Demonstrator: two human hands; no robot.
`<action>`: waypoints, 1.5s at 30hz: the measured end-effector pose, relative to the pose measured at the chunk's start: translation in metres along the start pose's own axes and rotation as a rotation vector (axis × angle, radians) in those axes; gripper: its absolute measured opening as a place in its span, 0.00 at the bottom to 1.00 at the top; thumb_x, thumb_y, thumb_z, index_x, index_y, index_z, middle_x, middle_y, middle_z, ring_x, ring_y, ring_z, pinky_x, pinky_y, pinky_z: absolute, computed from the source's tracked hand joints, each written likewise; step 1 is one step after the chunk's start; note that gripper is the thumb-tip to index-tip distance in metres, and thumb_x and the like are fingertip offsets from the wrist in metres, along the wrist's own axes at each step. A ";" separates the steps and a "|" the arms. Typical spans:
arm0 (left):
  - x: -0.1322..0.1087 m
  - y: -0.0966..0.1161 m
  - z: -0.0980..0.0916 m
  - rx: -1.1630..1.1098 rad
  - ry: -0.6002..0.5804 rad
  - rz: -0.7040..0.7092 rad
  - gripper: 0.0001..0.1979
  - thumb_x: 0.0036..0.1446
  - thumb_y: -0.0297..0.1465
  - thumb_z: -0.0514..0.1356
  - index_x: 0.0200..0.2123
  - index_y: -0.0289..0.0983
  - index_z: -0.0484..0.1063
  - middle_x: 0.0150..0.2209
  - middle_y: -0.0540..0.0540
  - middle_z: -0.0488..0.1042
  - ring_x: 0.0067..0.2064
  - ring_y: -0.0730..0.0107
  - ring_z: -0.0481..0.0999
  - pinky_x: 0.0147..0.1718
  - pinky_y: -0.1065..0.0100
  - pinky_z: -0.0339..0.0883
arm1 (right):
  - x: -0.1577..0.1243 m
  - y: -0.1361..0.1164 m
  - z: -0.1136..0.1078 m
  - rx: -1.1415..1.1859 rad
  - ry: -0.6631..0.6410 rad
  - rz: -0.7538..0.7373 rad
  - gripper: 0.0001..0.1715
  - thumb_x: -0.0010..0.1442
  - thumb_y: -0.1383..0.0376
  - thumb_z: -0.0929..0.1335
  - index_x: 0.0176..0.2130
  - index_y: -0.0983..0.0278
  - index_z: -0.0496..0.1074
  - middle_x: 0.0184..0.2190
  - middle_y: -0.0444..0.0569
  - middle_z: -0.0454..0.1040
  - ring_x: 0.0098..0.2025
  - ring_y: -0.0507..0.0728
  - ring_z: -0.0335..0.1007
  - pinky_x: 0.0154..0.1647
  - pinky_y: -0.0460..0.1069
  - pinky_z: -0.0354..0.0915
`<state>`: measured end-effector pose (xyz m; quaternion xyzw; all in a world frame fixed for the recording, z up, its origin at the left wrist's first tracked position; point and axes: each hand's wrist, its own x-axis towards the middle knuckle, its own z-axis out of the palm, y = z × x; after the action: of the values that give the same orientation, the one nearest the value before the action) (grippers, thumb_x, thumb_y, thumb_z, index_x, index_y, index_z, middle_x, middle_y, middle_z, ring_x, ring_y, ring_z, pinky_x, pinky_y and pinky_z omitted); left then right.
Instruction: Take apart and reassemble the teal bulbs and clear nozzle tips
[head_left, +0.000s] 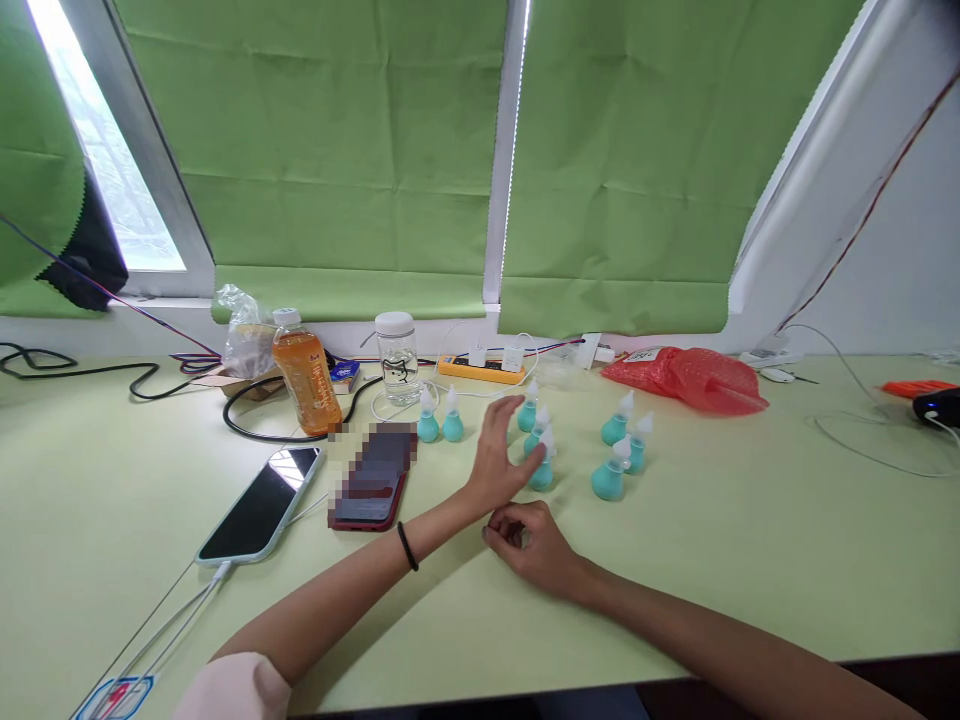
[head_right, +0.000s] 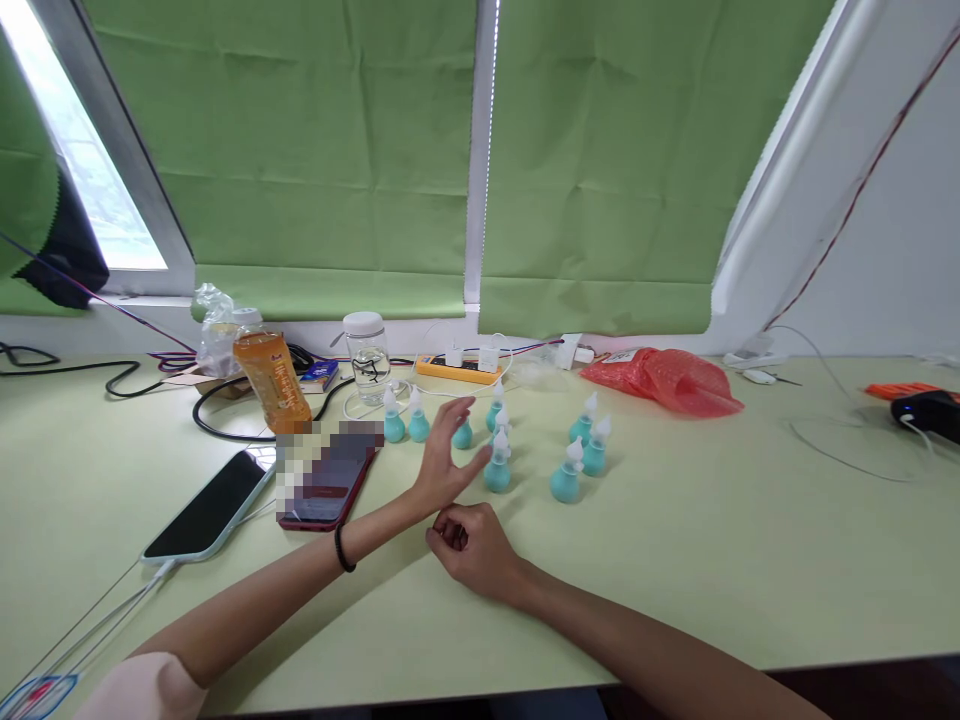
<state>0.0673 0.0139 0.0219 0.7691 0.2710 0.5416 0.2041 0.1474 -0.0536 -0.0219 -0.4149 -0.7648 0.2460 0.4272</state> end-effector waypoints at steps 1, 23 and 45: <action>-0.001 0.003 0.004 -0.018 -0.037 -0.008 0.29 0.45 0.30 0.57 0.52 0.38 0.51 0.51 0.41 0.54 0.52 0.60 0.55 0.49 0.60 0.51 | 0.000 0.000 0.000 -0.005 0.023 -0.004 0.10 0.48 0.67 0.62 0.18 0.65 0.64 0.13 0.43 0.63 0.16 0.48 0.55 0.17 0.44 0.56; -0.032 -0.001 -0.026 -0.016 -0.269 -0.389 0.08 0.47 0.34 0.54 0.27 0.34 0.67 0.25 0.49 0.68 0.28 0.70 0.65 0.26 0.72 0.57 | 0.005 -0.009 -0.043 -0.047 0.398 -0.217 0.03 0.51 0.64 0.62 0.27 0.61 0.62 0.19 0.44 0.62 0.21 0.51 0.57 0.22 0.48 0.57; -0.052 0.021 -0.082 0.803 -0.721 -0.177 0.14 0.48 0.41 0.52 0.27 0.38 0.70 0.25 0.46 0.73 0.28 0.64 0.71 0.22 0.71 0.53 | 0.003 0.010 -0.020 -0.192 -0.291 -0.113 0.09 0.58 0.60 0.57 0.30 0.63 0.57 0.19 0.39 0.57 0.20 0.48 0.50 0.22 0.44 0.48</action>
<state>-0.0198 -0.0338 0.0245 0.8977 0.4332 0.0781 0.0191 0.1682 -0.0450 -0.0173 -0.3702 -0.8605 0.2050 0.2837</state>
